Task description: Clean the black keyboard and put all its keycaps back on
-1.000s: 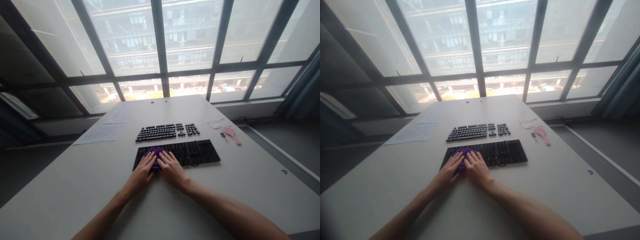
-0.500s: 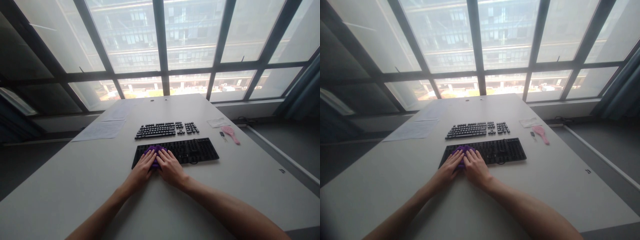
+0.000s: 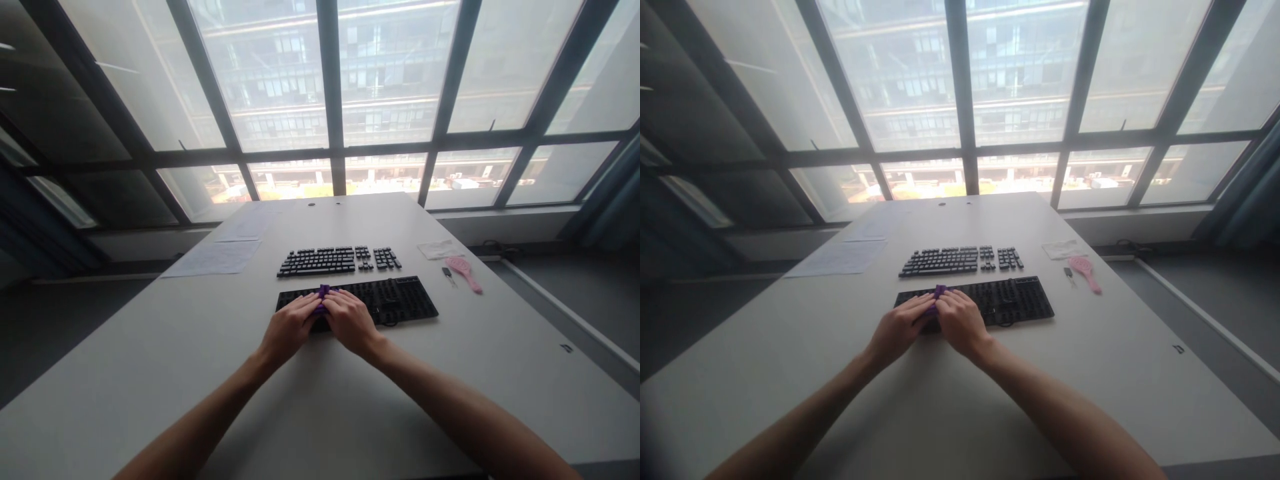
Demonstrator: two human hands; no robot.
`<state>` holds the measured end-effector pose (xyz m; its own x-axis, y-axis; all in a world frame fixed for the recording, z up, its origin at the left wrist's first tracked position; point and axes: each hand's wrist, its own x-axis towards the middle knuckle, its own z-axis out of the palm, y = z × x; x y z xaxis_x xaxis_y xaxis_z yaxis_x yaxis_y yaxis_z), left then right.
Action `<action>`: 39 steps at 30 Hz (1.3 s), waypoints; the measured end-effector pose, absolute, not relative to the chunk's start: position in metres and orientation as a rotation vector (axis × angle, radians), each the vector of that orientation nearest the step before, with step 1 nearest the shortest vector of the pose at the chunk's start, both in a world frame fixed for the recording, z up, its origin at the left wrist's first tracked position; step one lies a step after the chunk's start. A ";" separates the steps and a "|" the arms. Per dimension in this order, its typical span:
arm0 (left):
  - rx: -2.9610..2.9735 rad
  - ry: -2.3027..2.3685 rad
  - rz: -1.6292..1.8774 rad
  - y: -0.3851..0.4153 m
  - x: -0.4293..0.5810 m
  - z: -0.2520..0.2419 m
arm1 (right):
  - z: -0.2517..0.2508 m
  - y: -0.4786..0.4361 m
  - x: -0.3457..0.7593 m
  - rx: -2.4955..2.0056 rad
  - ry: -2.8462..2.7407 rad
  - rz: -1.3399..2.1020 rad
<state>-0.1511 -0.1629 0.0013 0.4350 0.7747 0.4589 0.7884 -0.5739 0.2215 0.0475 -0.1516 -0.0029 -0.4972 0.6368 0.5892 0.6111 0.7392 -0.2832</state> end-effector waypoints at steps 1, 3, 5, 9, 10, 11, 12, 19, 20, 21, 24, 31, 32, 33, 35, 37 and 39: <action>-2.642 -1.428 -0.834 -0.159 -0.145 0.007 | 0.002 -0.150 0.052 -0.947 -2.228 0.046; -2.680 -1.398 -0.851 -0.150 -0.134 0.015 | 0.009 -0.145 0.062 -0.975 -2.216 0.048; -2.797 -1.347 -0.819 -0.140 -0.122 0.016 | 0.010 -0.141 0.073 -1.012 -2.223 0.081; -2.976 -1.346 -0.570 -0.129 -0.107 -0.001 | -0.006 -0.136 0.093 -1.120 -2.289 0.200; -2.962 -1.384 -0.508 -0.129 -0.105 -0.007 | -0.011 -0.136 0.096 -1.141 -2.311 0.211; -2.938 -1.419 -0.456 -0.129 -0.104 -0.014 | -0.017 -0.137 0.097 -1.155 -2.329 0.209; -2.913 -1.443 -0.424 -0.130 -0.103 -0.020 | -0.022 -0.138 0.098 -1.164 -2.343 0.200; -2.841 -1.416 -0.372 -0.134 -0.101 -0.034 | -0.034 -0.142 0.088 -1.184 -2.367 0.131; -2.844 -1.409 -0.375 -0.133 -0.100 -0.034 | -0.034 -0.142 0.087 -1.184 -2.357 0.126; -2.844 -1.401 -0.390 -0.133 -0.100 -0.035 | -0.033 -0.142 0.086 -1.180 -2.348 0.119; -2.829 -1.371 -0.464 -0.135 -0.099 -0.039 | -0.030 -0.144 0.085 -1.160 -2.322 0.093; -2.761 -1.377 -0.491 -0.149 -0.089 -0.035 | -0.030 -0.154 0.088 -1.158 -2.277 0.149; -2.750 -1.382 -0.487 -0.151 -0.088 -0.032 | -0.030 -0.154 0.088 -1.153 -2.265 0.166; -2.740 -1.383 -0.487 -0.153 -0.088 -0.030 | -0.030 -0.155 0.089 -1.147 -2.252 0.180; -2.718 -1.379 -0.514 -0.155 -0.087 -0.024 | -0.029 -0.156 0.089 -1.141 -2.219 0.186; -2.692 -1.370 -0.580 -0.157 -0.087 -0.021 | -0.026 -0.156 0.090 -1.151 -2.164 0.153; -2.653 -1.369 -0.662 -0.158 -0.086 -0.020 | -0.022 -0.157 0.090 -1.172 -2.098 0.104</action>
<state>-0.0864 -0.1584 -0.0200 0.5065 0.7572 0.4126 0.7933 -0.5966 0.1210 0.0903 -0.1565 -0.0225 -0.3280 0.7686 0.5492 0.7107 0.5838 -0.3925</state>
